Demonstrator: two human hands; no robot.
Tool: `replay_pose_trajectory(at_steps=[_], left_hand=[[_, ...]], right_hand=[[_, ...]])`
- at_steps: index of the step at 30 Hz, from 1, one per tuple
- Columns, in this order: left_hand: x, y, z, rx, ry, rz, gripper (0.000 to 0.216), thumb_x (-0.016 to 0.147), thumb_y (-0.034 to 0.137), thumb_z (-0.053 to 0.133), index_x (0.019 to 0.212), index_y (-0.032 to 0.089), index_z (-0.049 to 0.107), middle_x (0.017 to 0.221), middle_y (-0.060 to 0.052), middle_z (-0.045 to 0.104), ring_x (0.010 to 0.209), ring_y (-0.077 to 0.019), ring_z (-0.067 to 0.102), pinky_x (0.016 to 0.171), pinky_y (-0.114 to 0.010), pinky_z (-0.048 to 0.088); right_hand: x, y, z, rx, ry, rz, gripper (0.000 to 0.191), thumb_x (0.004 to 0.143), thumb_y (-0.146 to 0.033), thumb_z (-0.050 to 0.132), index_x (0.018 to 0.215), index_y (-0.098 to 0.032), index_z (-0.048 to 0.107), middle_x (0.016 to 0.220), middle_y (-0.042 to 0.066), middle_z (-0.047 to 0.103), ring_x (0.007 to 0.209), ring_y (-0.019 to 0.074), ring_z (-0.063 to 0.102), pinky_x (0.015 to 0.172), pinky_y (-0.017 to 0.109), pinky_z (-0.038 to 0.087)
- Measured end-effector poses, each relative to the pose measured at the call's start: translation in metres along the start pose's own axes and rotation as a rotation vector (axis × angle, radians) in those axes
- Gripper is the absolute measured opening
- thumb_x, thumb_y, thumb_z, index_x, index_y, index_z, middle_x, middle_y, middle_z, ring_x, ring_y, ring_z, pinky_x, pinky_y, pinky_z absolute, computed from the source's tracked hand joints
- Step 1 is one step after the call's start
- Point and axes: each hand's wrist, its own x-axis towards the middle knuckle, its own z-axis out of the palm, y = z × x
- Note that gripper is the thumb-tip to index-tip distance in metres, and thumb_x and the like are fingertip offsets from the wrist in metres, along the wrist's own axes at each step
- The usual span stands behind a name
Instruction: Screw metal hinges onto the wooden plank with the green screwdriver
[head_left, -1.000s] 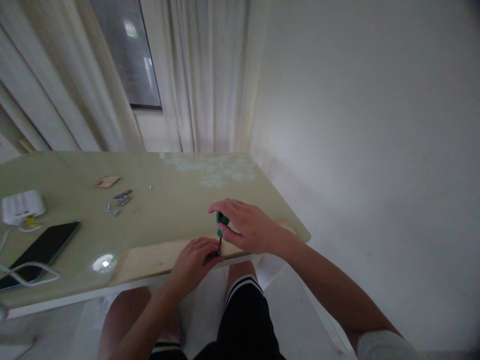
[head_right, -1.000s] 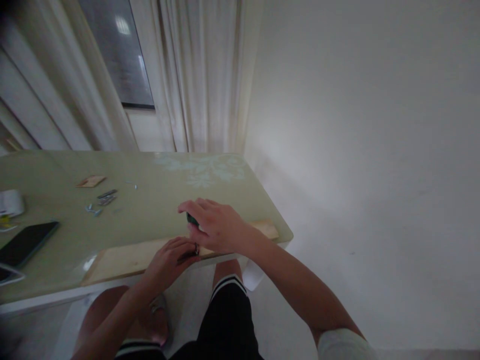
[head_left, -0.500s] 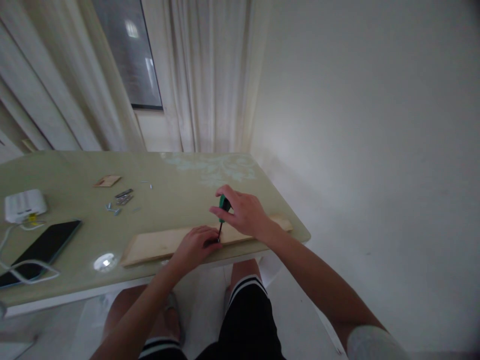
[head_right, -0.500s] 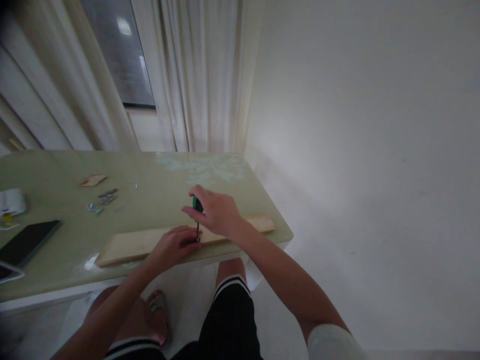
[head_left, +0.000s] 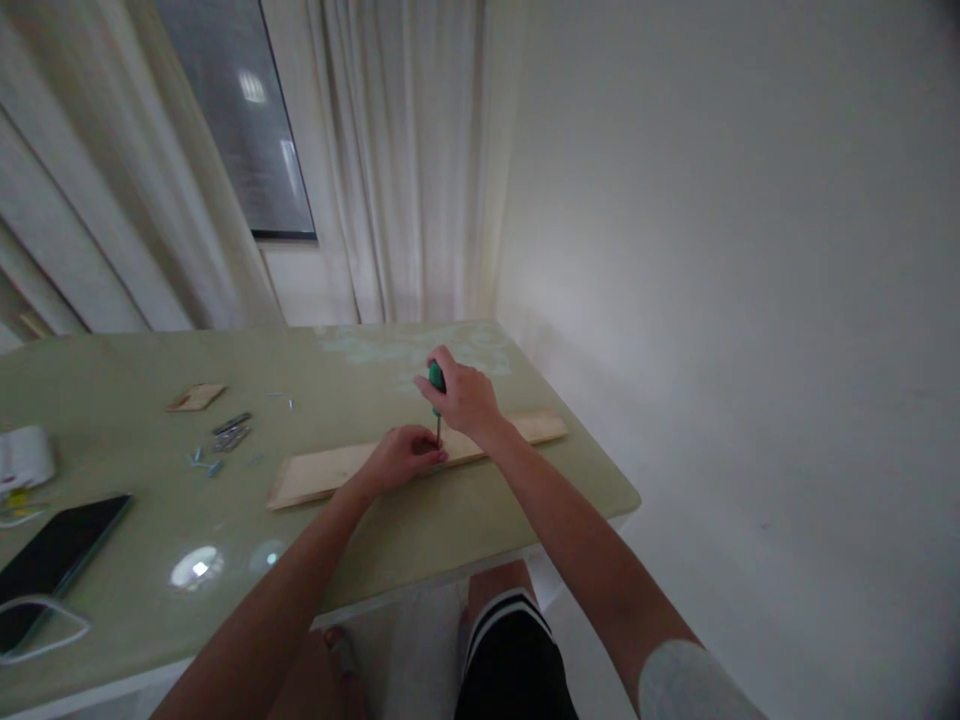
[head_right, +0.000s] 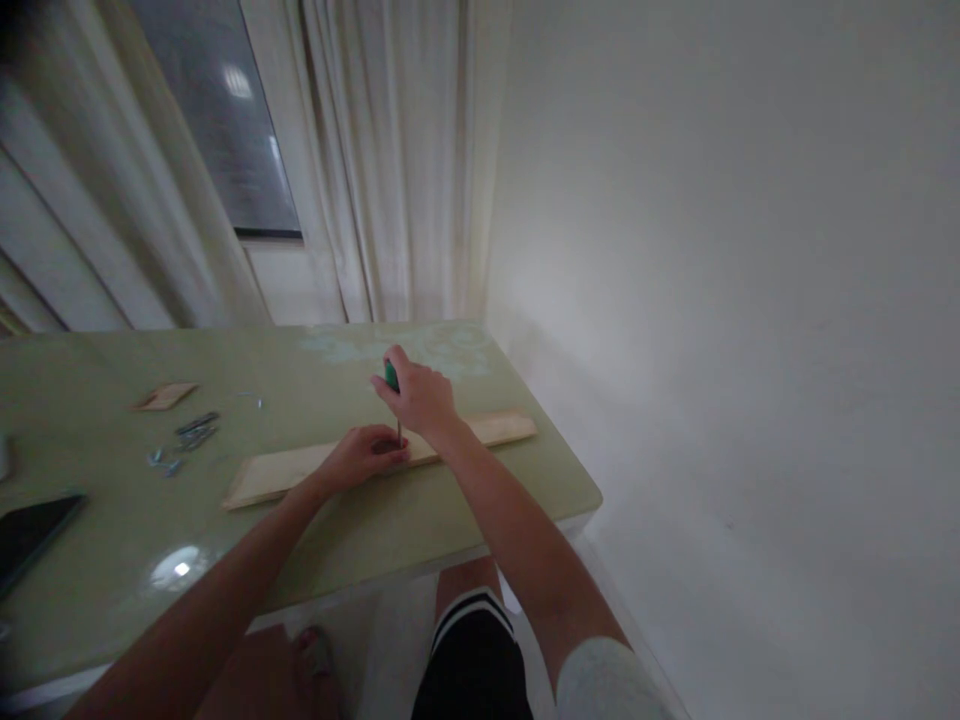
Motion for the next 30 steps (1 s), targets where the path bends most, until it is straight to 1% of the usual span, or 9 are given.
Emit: replay_pose_trajectory(at_steps=[6, 10, 13, 16, 20, 23, 25, 28, 30], left_hand=[[0.007, -0.006, -0.005, 0.054, -0.014, 0.117, 0.028, 0.094, 0.049, 0.071, 0.090, 0.023, 0.079, 0.088, -0.002, 0.079, 0.085, -0.0198, 0.071, 0.093, -0.036, 0.053], [0.007, -0.010, -0.003, 0.105, 0.008, 0.163, 0.027, 0.098, 0.048, 0.067, 0.095, 0.024, 0.079, 0.089, -0.005, 0.077, 0.091, -0.0221, 0.067, 0.087, -0.035, 0.052], [0.007, -0.010, -0.002, 0.137, 0.006, 0.200, 0.026, 0.101, 0.044, 0.063, 0.095, 0.025, 0.079, 0.097, -0.006, 0.078, 0.095, -0.0229, 0.066, 0.091, -0.037, 0.050], [0.009, -0.010, -0.001, 0.163, 0.001, 0.220, 0.028, 0.103, 0.044, 0.061, 0.094, 0.025, 0.080, 0.102, -0.007, 0.078, 0.096, -0.0232, 0.066, 0.092, -0.038, 0.050], [0.009, -0.010, -0.001, 0.198, 0.028, 0.210, 0.028, 0.102, 0.046, 0.062, 0.094, 0.025, 0.080, 0.103, -0.007, 0.078, 0.095, -0.0232, 0.067, 0.091, -0.039, 0.051], [0.009, -0.009, -0.001, 0.199, 0.043, 0.195, 0.024, 0.100, 0.045, 0.067, 0.095, 0.024, 0.079, 0.103, -0.006, 0.079, 0.094, -0.0228, 0.068, 0.091, -0.039, 0.051], [0.008, -0.007, -0.002, 0.194, 0.026, 0.202, 0.021, 0.098, 0.043, 0.069, 0.096, 0.024, 0.078, 0.103, -0.006, 0.078, 0.096, -0.0231, 0.068, 0.091, -0.039, 0.051], [0.008, -0.006, -0.003, 0.190, 0.006, 0.215, 0.021, 0.100, 0.040, 0.067, 0.093, 0.024, 0.078, 0.102, -0.006, 0.078, 0.096, -0.0229, 0.067, 0.088, -0.038, 0.051], [0.008, -0.005, -0.002, 0.195, 0.009, 0.214, 0.025, 0.102, 0.039, 0.063, 0.091, 0.024, 0.078, 0.101, -0.007, 0.077, 0.094, -0.0225, 0.066, 0.088, -0.038, 0.051]], right_hand=[[0.003, 0.018, 0.014, 0.238, 0.048, -0.190, 0.037, 0.104, -0.041, 0.046, 0.137, -0.023, 0.049, 0.118, 0.007, 0.073, 0.093, 0.0184, 0.069, 0.085, 0.030, 0.049], [0.004, 0.021, 0.028, 0.311, 0.206, -0.167, 0.044, 0.101, -0.044, 0.056, 0.139, -0.022, 0.052, 0.124, 0.009, 0.071, 0.098, 0.0189, 0.068, 0.091, 0.031, 0.051], [0.004, 0.022, 0.041, 0.362, 0.339, -0.035, 0.052, 0.097, -0.051, 0.063, 0.138, -0.021, 0.055, 0.106, 0.006, 0.072, 0.077, 0.0159, 0.063, 0.079, 0.030, 0.052], [0.000, 0.023, 0.050, 0.418, 0.438, 0.123, 0.055, 0.092, -0.057, 0.068, 0.133, -0.021, 0.058, 0.080, -0.002, 0.062, 0.063, 0.0137, 0.053, 0.065, 0.028, 0.048], [-0.004, 0.027, 0.056, 0.572, 0.520, 0.226, 0.052, 0.086, -0.058, 0.076, 0.120, -0.023, 0.062, 0.076, -0.004, 0.059, 0.059, 0.0120, 0.050, 0.055, 0.026, 0.045], [-0.007, 0.034, 0.055, 0.697, 0.459, 0.236, 0.048, 0.086, -0.058, 0.077, 0.118, -0.023, 0.066, 0.081, -0.002, 0.063, 0.062, 0.0119, 0.054, 0.054, 0.025, 0.046], [-0.008, 0.040, 0.051, 0.767, 0.346, 0.196, 0.048, 0.089, -0.057, 0.075, 0.123, -0.024, 0.068, 0.087, -0.001, 0.066, 0.066, 0.0127, 0.059, 0.056, 0.025, 0.049], [-0.011, 0.045, 0.044, 0.890, 0.162, 0.122, 0.050, 0.095, -0.057, 0.068, 0.133, -0.026, 0.066, 0.099, 0.002, 0.069, 0.081, 0.0155, 0.067, 0.069, 0.028, 0.056], [-0.012, 0.045, 0.042, 0.953, 0.120, 0.103, 0.051, 0.097, -0.057, 0.064, 0.138, -0.028, 0.061, 0.108, 0.004, 0.070, 0.091, 0.0174, 0.070, 0.077, 0.030, 0.059]])
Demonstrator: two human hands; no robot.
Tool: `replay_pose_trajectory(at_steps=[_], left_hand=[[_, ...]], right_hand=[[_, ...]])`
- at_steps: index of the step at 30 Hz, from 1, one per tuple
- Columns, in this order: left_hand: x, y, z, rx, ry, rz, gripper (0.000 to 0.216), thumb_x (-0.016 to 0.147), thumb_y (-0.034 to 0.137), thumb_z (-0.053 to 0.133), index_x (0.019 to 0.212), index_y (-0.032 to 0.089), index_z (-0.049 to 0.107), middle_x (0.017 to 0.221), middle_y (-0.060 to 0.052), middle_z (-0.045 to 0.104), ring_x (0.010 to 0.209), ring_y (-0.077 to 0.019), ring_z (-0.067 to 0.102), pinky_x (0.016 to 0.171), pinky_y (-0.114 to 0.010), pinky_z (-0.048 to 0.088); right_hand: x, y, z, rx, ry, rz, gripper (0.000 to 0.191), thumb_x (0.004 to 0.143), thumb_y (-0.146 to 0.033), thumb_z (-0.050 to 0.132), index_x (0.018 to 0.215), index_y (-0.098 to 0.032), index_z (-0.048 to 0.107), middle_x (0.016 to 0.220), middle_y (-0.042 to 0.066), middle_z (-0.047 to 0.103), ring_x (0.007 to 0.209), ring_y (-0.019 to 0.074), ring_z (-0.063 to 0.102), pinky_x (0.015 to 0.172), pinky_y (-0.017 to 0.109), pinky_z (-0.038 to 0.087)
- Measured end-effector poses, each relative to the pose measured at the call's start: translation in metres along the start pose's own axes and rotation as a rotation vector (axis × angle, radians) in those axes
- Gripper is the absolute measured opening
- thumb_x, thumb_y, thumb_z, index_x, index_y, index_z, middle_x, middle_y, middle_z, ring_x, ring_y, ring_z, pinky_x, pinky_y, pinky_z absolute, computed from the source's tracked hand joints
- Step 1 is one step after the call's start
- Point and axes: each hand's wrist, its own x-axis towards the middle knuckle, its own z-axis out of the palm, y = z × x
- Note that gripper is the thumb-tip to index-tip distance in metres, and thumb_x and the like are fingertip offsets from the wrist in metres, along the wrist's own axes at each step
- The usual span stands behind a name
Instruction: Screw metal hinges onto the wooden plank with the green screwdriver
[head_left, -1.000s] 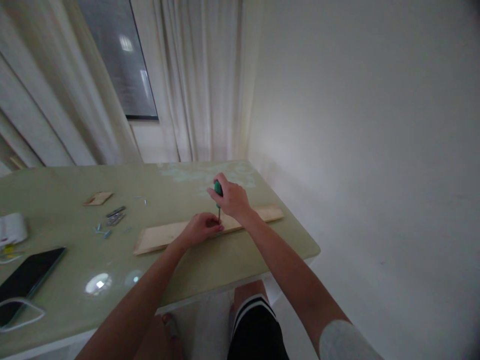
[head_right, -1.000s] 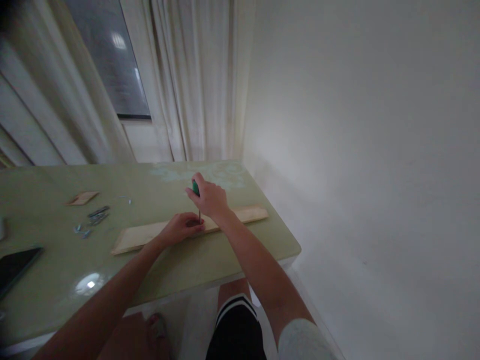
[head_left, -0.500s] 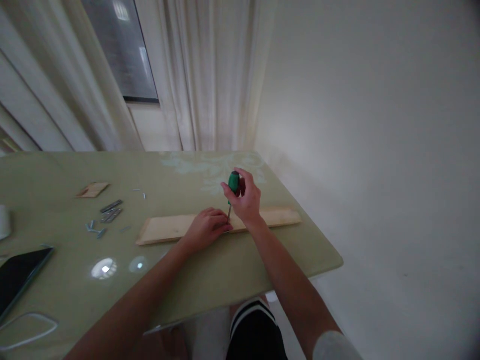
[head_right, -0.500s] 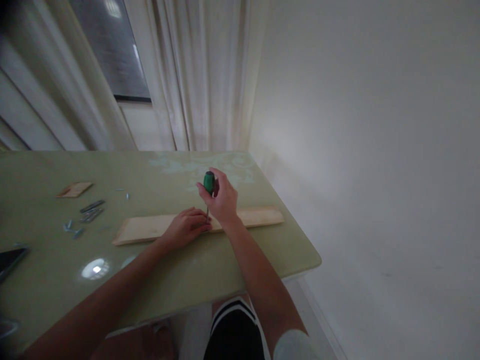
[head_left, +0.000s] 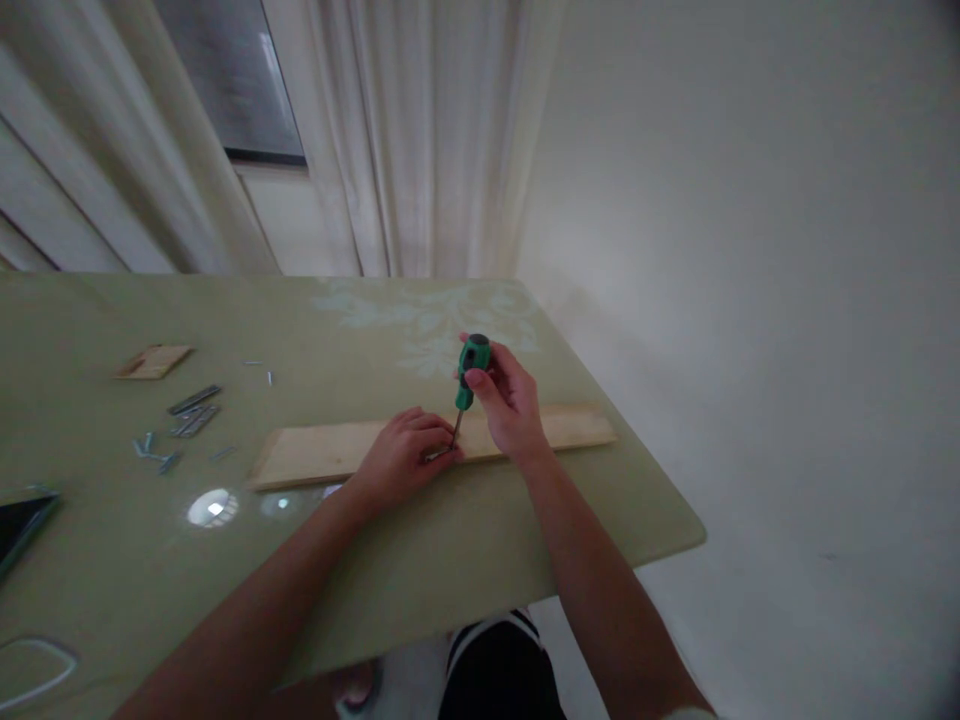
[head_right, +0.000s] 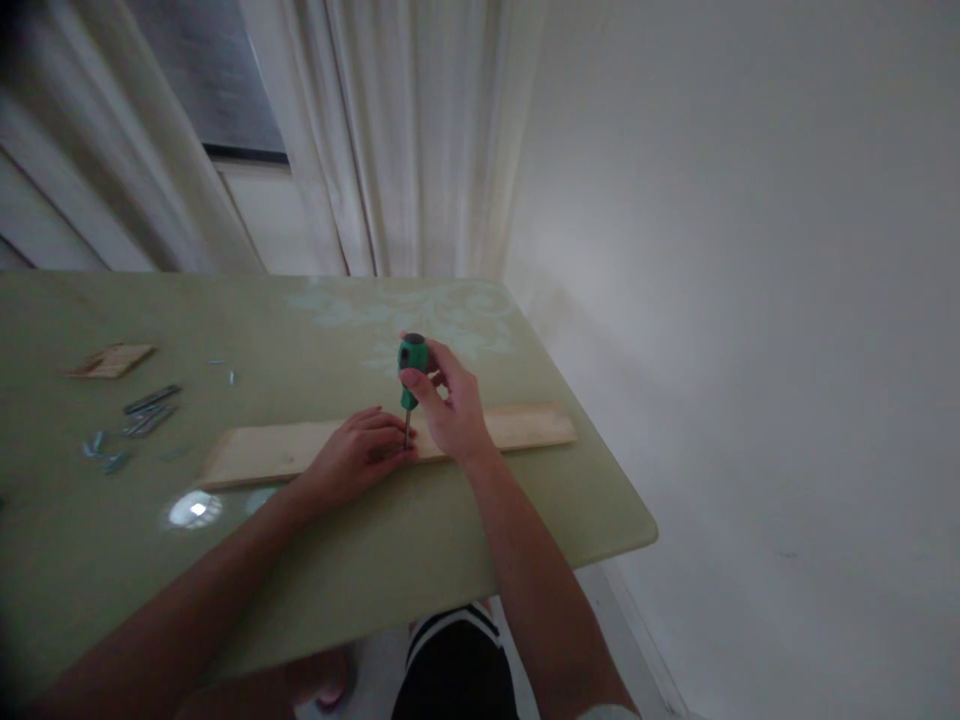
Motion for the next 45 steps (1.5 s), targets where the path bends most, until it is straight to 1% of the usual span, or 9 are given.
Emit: replay_pose_trajectory(at_steps=[6, 13, 19, 23, 27, 34, 37, 41, 45], left_hand=[[0.000, 0.002, 0.002, 0.025, 0.014, -0.013, 0.031, 0.103, 0.040, 0.060, 0.083, 0.022, 0.076, 0.098, -0.007, 0.076, 0.093, -0.0227, 0.065, 0.089, -0.039, 0.051], [-0.001, 0.001, 0.002, 0.036, 0.014, 0.013, 0.024, 0.104, 0.039, 0.062, 0.093, 0.024, 0.077, 0.101, -0.005, 0.079, 0.093, -0.0222, 0.067, 0.092, -0.040, 0.048], [-0.002, -0.001, 0.002, -0.002, 0.021, -0.011, 0.025, 0.103, 0.041, 0.063, 0.094, 0.025, 0.080, 0.101, -0.006, 0.079, 0.095, -0.0232, 0.068, 0.092, -0.041, 0.051], [-0.002, -0.003, 0.004, 0.014, 0.028, 0.007, 0.024, 0.103, 0.040, 0.063, 0.093, 0.025, 0.079, 0.103, -0.005, 0.080, 0.096, -0.0228, 0.069, 0.095, -0.041, 0.049], [-0.003, -0.003, 0.004, 0.012, 0.040, 0.015, 0.022, 0.103, 0.038, 0.064, 0.093, 0.024, 0.079, 0.102, -0.005, 0.080, 0.095, -0.0225, 0.069, 0.093, -0.041, 0.050], [-0.002, -0.002, 0.004, 0.010, 0.050, 0.012, 0.022, 0.101, 0.038, 0.067, 0.091, 0.024, 0.079, 0.102, -0.005, 0.081, 0.092, -0.0217, 0.070, 0.090, -0.040, 0.050], [-0.002, -0.002, 0.003, 0.011, 0.051, 0.008, 0.021, 0.101, 0.037, 0.068, 0.089, 0.024, 0.079, 0.101, -0.005, 0.081, 0.092, -0.0219, 0.069, 0.089, -0.040, 0.049], [-0.002, -0.002, 0.004, 0.024, 0.044, 0.009, 0.019, 0.100, 0.035, 0.069, 0.088, 0.024, 0.077, 0.101, -0.004, 0.080, 0.092, -0.0221, 0.068, 0.089, -0.039, 0.048], [-0.002, -0.001, 0.003, 0.033, 0.047, 0.011, 0.018, 0.098, 0.034, 0.072, 0.084, 0.022, 0.074, 0.099, -0.003, 0.080, 0.091, -0.0222, 0.068, 0.090, -0.039, 0.048]], right_hand=[[-0.002, -0.001, 0.009, -0.011, 0.032, -0.039, 0.055, 0.084, -0.048, 0.083, 0.129, -0.027, 0.059, 0.096, 0.002, 0.073, 0.085, 0.0176, 0.069, 0.077, 0.033, 0.057], [-0.003, 0.001, 0.006, 0.135, -0.123, 0.057, 0.045, 0.098, -0.052, 0.066, 0.132, -0.024, 0.059, 0.107, 0.008, 0.077, 0.099, 0.0211, 0.073, 0.087, 0.037, 0.059], [-0.004, 0.008, 0.016, 0.157, 0.040, 0.044, 0.050, 0.080, -0.051, 0.085, 0.112, -0.027, 0.055, 0.086, -0.002, 0.070, 0.076, 0.0153, 0.068, 0.076, 0.032, 0.058], [-0.005, 0.010, 0.023, 0.057, 0.182, 0.047, 0.041, 0.078, -0.052, 0.086, 0.097, -0.024, 0.062, 0.091, 0.001, 0.069, 0.077, 0.0148, 0.065, 0.076, 0.031, 0.056], [-0.005, 0.012, 0.022, 0.013, 0.206, 0.079, 0.051, 0.073, -0.054, 0.090, 0.110, -0.024, 0.074, 0.087, 0.000, 0.066, 0.068, 0.0126, 0.054, 0.067, 0.028, 0.051], [-0.008, 0.011, 0.017, 0.041, 0.180, -0.044, 0.042, 0.092, -0.051, 0.074, 0.126, -0.026, 0.074, 0.089, 0.000, 0.055, 0.073, 0.0122, 0.051, 0.062, 0.025, 0.045], [-0.008, 0.009, 0.019, 0.063, 0.189, -0.049, 0.045, 0.088, -0.049, 0.080, 0.125, -0.026, 0.070, 0.088, -0.002, 0.055, 0.070, 0.0111, 0.050, 0.059, 0.025, 0.044], [-0.008, 0.005, 0.022, 0.086, 0.349, -0.099, 0.049, 0.072, -0.039, 0.094, 0.107, -0.026, 0.063, 0.082, -0.006, 0.063, 0.066, 0.0104, 0.054, 0.059, 0.025, 0.044], [-0.012, 0.002, 0.020, -0.025, 0.261, -0.116, 0.028, 0.089, -0.039, 0.082, 0.108, -0.024, 0.068, 0.086, -0.001, 0.070, 0.074, 0.0135, 0.062, 0.068, 0.028, 0.050]])
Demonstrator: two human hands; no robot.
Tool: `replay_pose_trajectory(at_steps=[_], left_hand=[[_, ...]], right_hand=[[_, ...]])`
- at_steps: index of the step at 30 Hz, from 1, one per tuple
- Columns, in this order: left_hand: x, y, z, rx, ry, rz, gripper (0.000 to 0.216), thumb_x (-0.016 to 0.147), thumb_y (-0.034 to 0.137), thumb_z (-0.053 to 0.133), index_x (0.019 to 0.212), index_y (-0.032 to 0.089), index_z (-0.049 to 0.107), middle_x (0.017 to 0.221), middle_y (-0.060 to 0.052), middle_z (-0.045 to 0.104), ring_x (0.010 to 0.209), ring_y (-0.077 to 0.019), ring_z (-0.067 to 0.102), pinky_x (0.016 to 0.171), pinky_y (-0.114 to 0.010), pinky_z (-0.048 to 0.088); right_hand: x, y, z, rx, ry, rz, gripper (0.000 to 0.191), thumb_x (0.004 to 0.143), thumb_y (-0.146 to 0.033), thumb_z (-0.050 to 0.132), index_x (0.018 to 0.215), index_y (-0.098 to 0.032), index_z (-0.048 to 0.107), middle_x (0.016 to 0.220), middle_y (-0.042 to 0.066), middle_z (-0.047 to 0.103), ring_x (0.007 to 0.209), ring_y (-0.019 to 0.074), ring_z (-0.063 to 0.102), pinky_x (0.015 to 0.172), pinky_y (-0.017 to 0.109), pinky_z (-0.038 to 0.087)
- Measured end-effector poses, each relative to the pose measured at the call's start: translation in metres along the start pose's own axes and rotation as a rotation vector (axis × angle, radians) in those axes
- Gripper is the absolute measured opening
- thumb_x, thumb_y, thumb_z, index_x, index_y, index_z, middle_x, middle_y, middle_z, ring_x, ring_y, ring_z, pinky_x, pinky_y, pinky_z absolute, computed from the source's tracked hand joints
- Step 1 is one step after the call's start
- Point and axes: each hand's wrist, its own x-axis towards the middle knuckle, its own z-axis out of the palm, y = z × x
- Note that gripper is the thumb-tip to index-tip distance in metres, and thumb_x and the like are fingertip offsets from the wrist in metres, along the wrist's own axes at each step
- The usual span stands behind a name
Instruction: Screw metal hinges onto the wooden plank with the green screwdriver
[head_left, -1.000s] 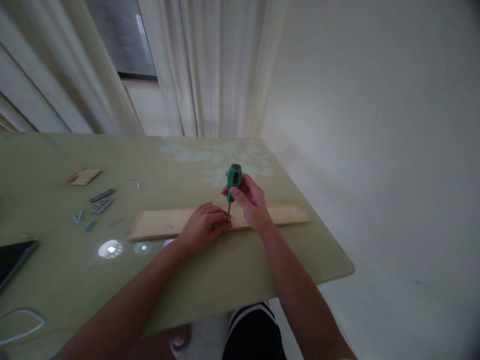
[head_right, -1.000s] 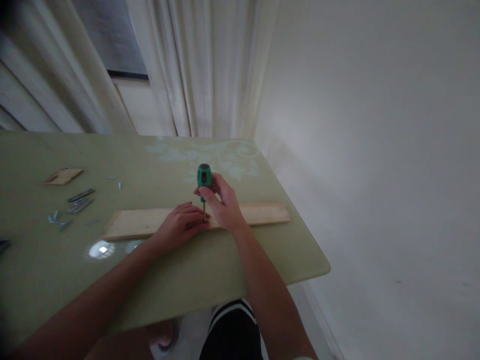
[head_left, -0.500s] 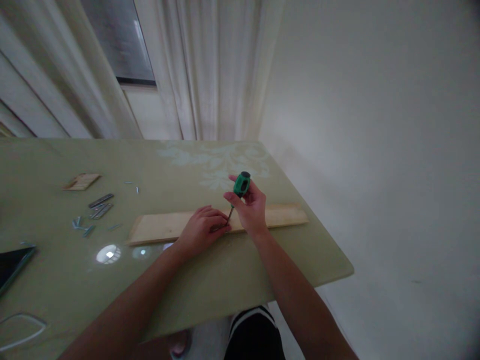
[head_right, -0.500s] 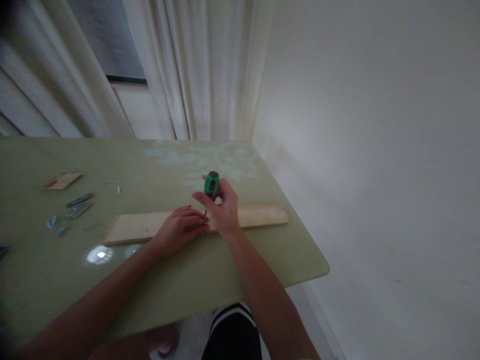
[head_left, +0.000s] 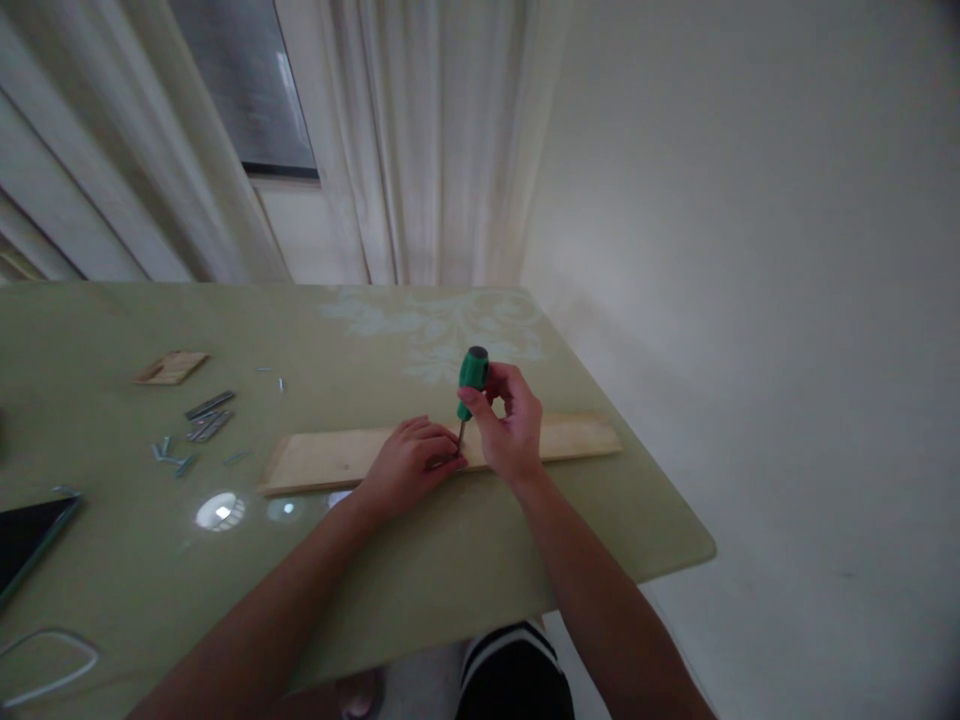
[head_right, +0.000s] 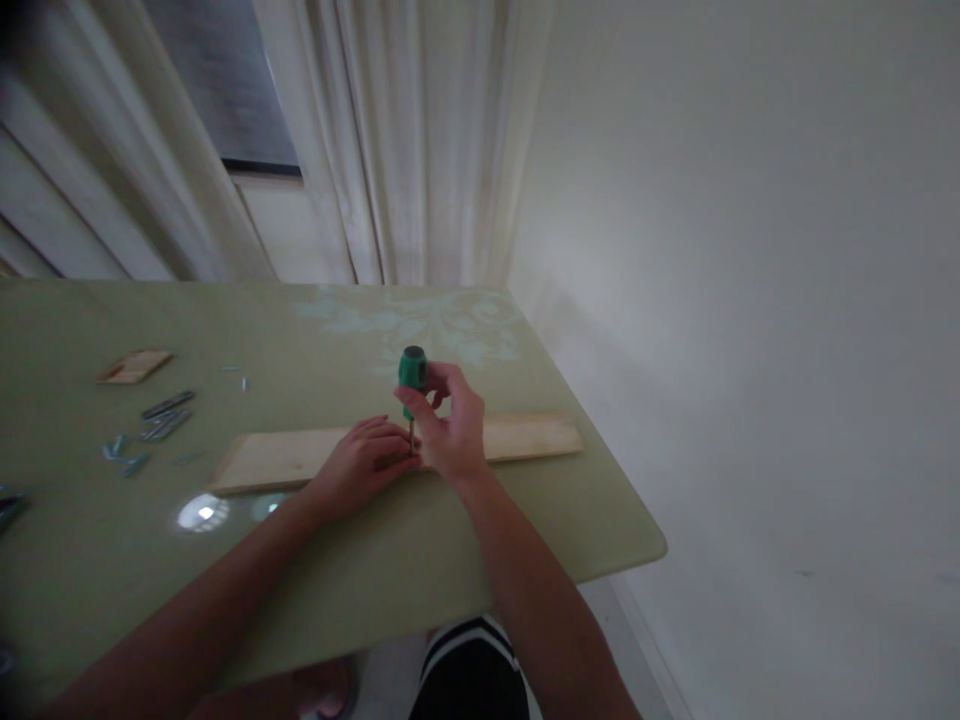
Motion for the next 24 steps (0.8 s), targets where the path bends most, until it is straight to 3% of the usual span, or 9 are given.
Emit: replay_pose_trajectory(at_steps=[4, 11, 17, 24], left_hand=[[0.0002, -0.0001, 0.0000, -0.002, -0.004, 0.002, 0.017, 0.098, 0.033, 0.071, 0.085, 0.022, 0.073, 0.099, -0.004, 0.079, 0.091, -0.0221, 0.067, 0.090, -0.039, 0.048], [-0.0009, 0.0006, 0.0009, 0.023, 0.004, 0.007, 0.017, 0.100, 0.035, 0.070, 0.088, 0.023, 0.073, 0.097, -0.004, 0.079, 0.094, -0.0226, 0.068, 0.096, -0.041, 0.048], [-0.0001, 0.0037, -0.0033, 0.004, -0.022, 0.017, 0.022, 0.098, 0.041, 0.071, 0.086, 0.023, 0.072, 0.098, -0.004, 0.079, 0.092, -0.0223, 0.068, 0.093, -0.039, 0.048], [0.0005, -0.0020, -0.0001, -0.025, -0.018, 0.018, 0.015, 0.097, 0.037, 0.073, 0.089, 0.024, 0.075, 0.100, -0.004, 0.080, 0.096, -0.0227, 0.069, 0.093, -0.039, 0.049]], right_hand=[[-0.0021, -0.0017, -0.0020, 0.052, -0.160, 0.039, 0.029, 0.099, -0.043, 0.067, 0.121, -0.024, 0.068, 0.095, 0.004, 0.074, 0.084, 0.0174, 0.069, 0.074, 0.032, 0.055], [-0.0034, -0.0012, -0.0004, 0.011, -0.046, -0.015, 0.043, 0.083, -0.039, 0.087, 0.119, -0.026, 0.067, 0.091, 0.001, 0.075, 0.075, 0.0154, 0.065, 0.070, 0.030, 0.054], [-0.0037, -0.0031, -0.0038, 0.166, -0.224, 0.122, 0.037, 0.104, -0.048, 0.059, 0.132, -0.025, 0.063, 0.101, 0.006, 0.075, 0.088, 0.0182, 0.071, 0.082, 0.035, 0.058], [-0.0024, 0.0043, -0.0004, 0.171, -0.160, 0.149, 0.044, 0.086, -0.043, 0.084, 0.118, -0.029, 0.058, 0.085, -0.003, 0.070, 0.077, 0.0157, 0.066, 0.074, 0.030, 0.054]])
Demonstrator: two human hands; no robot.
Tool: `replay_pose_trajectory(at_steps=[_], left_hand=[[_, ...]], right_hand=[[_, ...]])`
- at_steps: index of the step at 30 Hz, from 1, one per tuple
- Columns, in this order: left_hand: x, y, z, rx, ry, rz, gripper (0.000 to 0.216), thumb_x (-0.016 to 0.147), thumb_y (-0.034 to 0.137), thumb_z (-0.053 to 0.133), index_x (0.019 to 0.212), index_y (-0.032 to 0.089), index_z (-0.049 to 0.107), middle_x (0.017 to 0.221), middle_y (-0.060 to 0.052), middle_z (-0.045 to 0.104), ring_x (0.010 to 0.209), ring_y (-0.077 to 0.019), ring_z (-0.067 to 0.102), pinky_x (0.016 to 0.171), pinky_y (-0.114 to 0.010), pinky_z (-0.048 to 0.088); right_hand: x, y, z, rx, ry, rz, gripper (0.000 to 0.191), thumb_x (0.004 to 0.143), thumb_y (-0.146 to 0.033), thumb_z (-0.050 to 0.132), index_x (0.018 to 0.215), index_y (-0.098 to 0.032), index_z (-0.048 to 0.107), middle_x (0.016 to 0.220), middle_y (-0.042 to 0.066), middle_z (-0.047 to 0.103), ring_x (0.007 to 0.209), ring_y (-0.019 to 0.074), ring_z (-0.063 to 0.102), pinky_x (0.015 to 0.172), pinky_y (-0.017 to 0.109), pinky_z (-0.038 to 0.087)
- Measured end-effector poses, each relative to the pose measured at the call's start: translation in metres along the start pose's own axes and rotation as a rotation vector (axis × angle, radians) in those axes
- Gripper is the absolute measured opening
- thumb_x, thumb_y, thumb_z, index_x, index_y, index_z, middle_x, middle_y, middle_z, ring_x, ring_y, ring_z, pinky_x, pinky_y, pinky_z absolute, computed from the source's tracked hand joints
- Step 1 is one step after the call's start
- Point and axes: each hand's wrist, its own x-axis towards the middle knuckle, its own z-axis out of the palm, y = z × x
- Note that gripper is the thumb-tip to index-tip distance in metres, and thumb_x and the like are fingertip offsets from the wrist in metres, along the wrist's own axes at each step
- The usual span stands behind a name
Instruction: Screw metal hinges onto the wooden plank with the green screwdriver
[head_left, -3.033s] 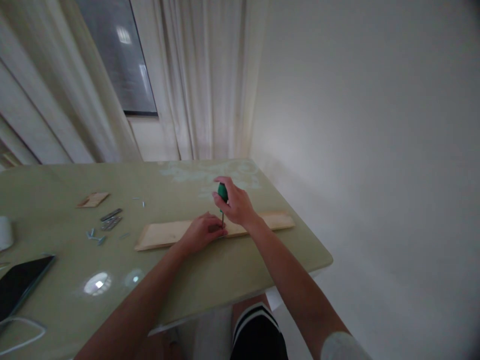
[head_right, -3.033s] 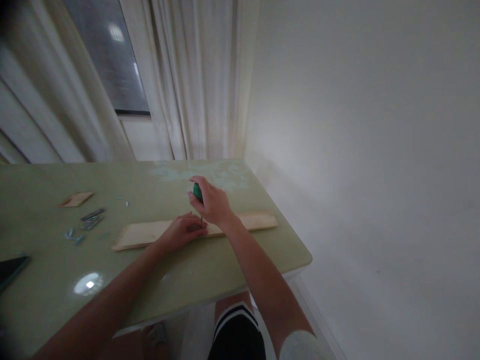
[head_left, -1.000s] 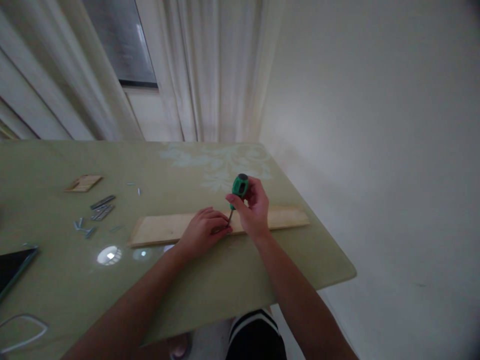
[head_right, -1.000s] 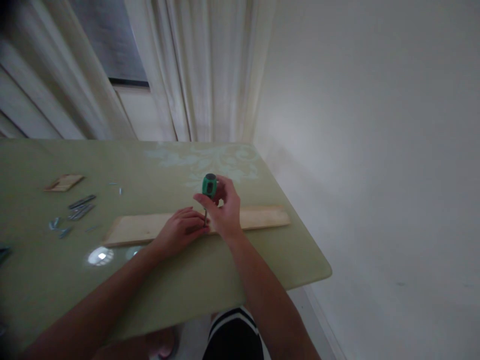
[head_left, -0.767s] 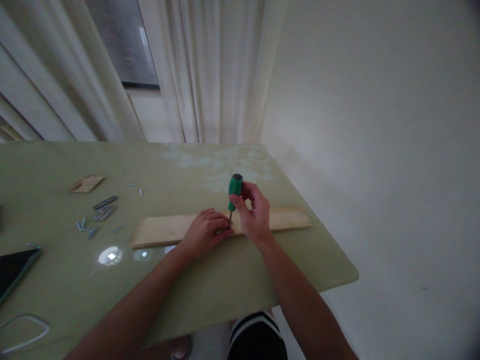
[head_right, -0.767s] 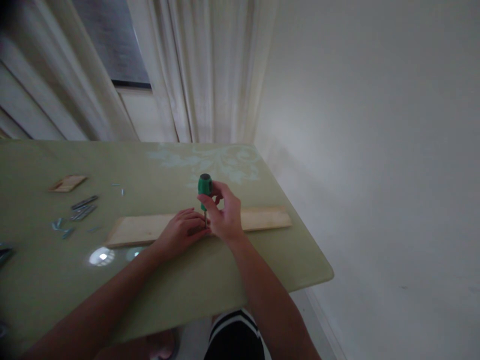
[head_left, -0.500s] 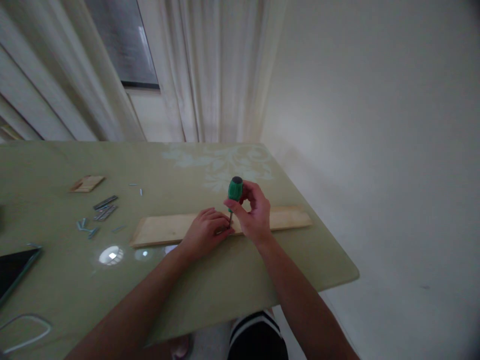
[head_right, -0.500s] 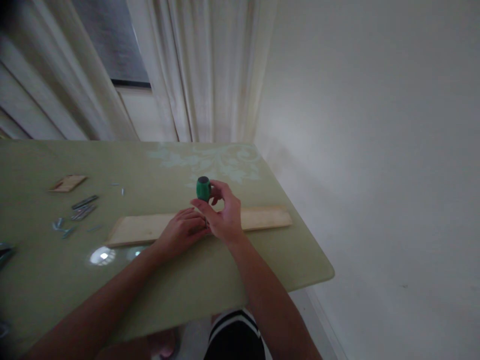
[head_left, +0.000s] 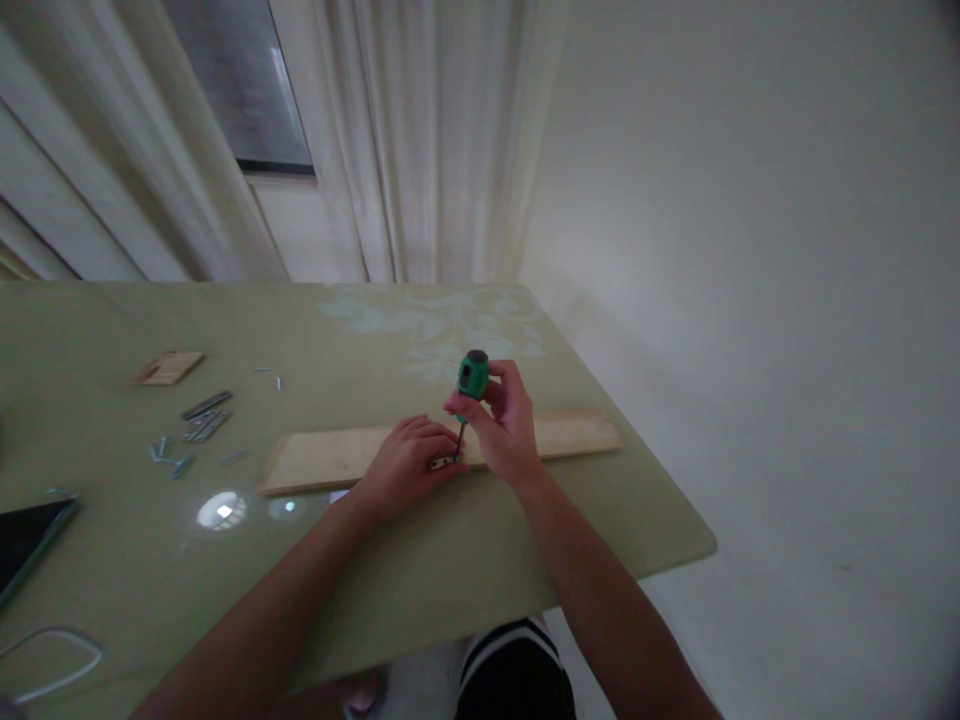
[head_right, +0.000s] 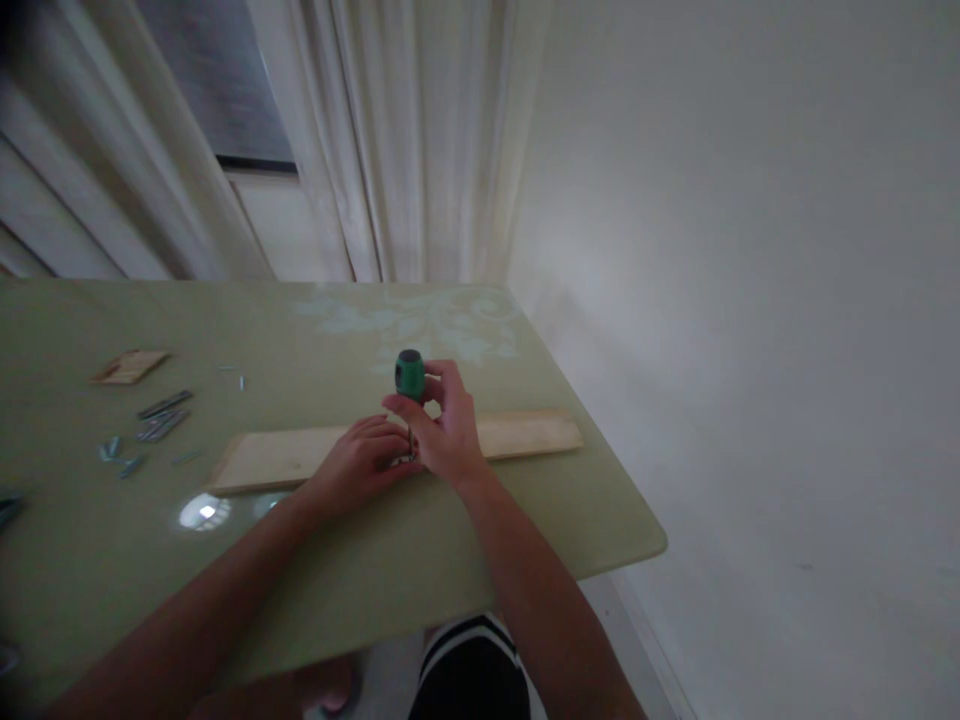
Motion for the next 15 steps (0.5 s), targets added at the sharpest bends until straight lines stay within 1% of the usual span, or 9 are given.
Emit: replay_pose_trajectory(at_steps=[3, 5, 7, 9, 11, 13, 14, 15], left_hand=[[-0.0009, -0.0025, 0.0000, -0.008, -0.017, 0.002, 0.014, 0.096, 0.038, 0.075, 0.093, 0.024, 0.077, 0.103, -0.004, 0.080, 0.096, -0.0226, 0.070, 0.093, -0.039, 0.049], [-0.0013, -0.0028, -0.0009, -0.016, -0.030, -0.003, 0.016, 0.096, 0.040, 0.075, 0.093, 0.024, 0.078, 0.104, -0.004, 0.080, 0.096, -0.0225, 0.071, 0.094, -0.040, 0.049], [-0.0015, -0.0022, -0.0019, -0.020, -0.036, -0.014, 0.018, 0.095, 0.042, 0.075, 0.093, 0.025, 0.078, 0.105, -0.004, 0.080, 0.097, -0.0229, 0.071, 0.097, -0.042, 0.049], [-0.0014, -0.0012, -0.0027, -0.031, -0.037, -0.025, 0.020, 0.096, 0.044, 0.074, 0.092, 0.025, 0.078, 0.105, -0.004, 0.080, 0.097, -0.0234, 0.071, 0.098, -0.043, 0.049], [-0.0010, -0.0004, -0.0031, -0.057, -0.031, -0.034, 0.020, 0.098, 0.042, 0.072, 0.092, 0.025, 0.078, 0.104, -0.005, 0.080, 0.097, -0.0232, 0.070, 0.096, -0.042, 0.051], [-0.0006, 0.0002, -0.0035, -0.082, -0.015, -0.042, 0.019, 0.100, 0.039, 0.068, 0.091, 0.024, 0.078, 0.100, -0.005, 0.079, 0.095, -0.0225, 0.070, 0.092, -0.040, 0.052], [-0.0005, 0.0005, -0.0036, -0.087, -0.007, -0.046, 0.019, 0.100, 0.037, 0.067, 0.092, 0.024, 0.077, 0.097, -0.005, 0.079, 0.093, -0.0222, 0.069, 0.090, -0.039, 0.052], [-0.0004, 0.0007, -0.0037, -0.086, -0.003, -0.051, 0.019, 0.101, 0.037, 0.067, 0.092, 0.024, 0.077, 0.094, -0.005, 0.078, 0.092, -0.0219, 0.069, 0.089, -0.038, 0.052]], right_hand=[[0.0027, -0.0030, -0.0026, 0.042, -0.066, 0.005, 0.031, 0.092, -0.048, 0.077, 0.111, -0.026, 0.065, 0.096, 0.002, 0.069, 0.087, 0.0162, 0.066, 0.076, 0.030, 0.054], [0.0044, -0.0061, -0.0046, 0.042, -0.104, 0.011, 0.032, 0.094, -0.051, 0.073, 0.111, -0.025, 0.069, 0.100, 0.003, 0.067, 0.090, 0.0162, 0.064, 0.075, 0.028, 0.054], [0.0054, -0.0073, -0.0051, 0.068, -0.120, 0.048, 0.034, 0.096, -0.053, 0.069, 0.113, -0.024, 0.070, 0.097, 0.003, 0.065, 0.088, 0.0157, 0.064, 0.073, 0.027, 0.054], [0.0058, -0.0058, -0.0038, 0.126, -0.099, 0.071, 0.036, 0.093, -0.053, 0.074, 0.115, -0.025, 0.067, 0.092, 0.001, 0.065, 0.083, 0.0149, 0.064, 0.072, 0.027, 0.054], [0.0059, -0.0027, -0.0019, 0.174, -0.061, 0.057, 0.045, 0.083, -0.049, 0.085, 0.115, -0.027, 0.061, 0.089, -0.002, 0.066, 0.079, 0.0145, 0.064, 0.071, 0.028, 0.055], [0.0058, -0.0002, -0.0006, 0.191, -0.040, 0.032, 0.053, 0.075, -0.045, 0.092, 0.110, -0.028, 0.056, 0.084, -0.004, 0.066, 0.076, 0.0144, 0.064, 0.070, 0.028, 0.056], [0.0058, 0.0004, -0.0003, 0.191, -0.044, 0.029, 0.054, 0.075, -0.044, 0.093, 0.108, -0.028, 0.054, 0.083, -0.004, 0.066, 0.075, 0.0145, 0.065, 0.069, 0.028, 0.056], [0.0059, 0.0006, -0.0003, 0.193, -0.056, 0.034, 0.051, 0.077, -0.045, 0.091, 0.108, -0.028, 0.053, 0.083, -0.004, 0.067, 0.075, 0.0146, 0.066, 0.070, 0.029, 0.056]])
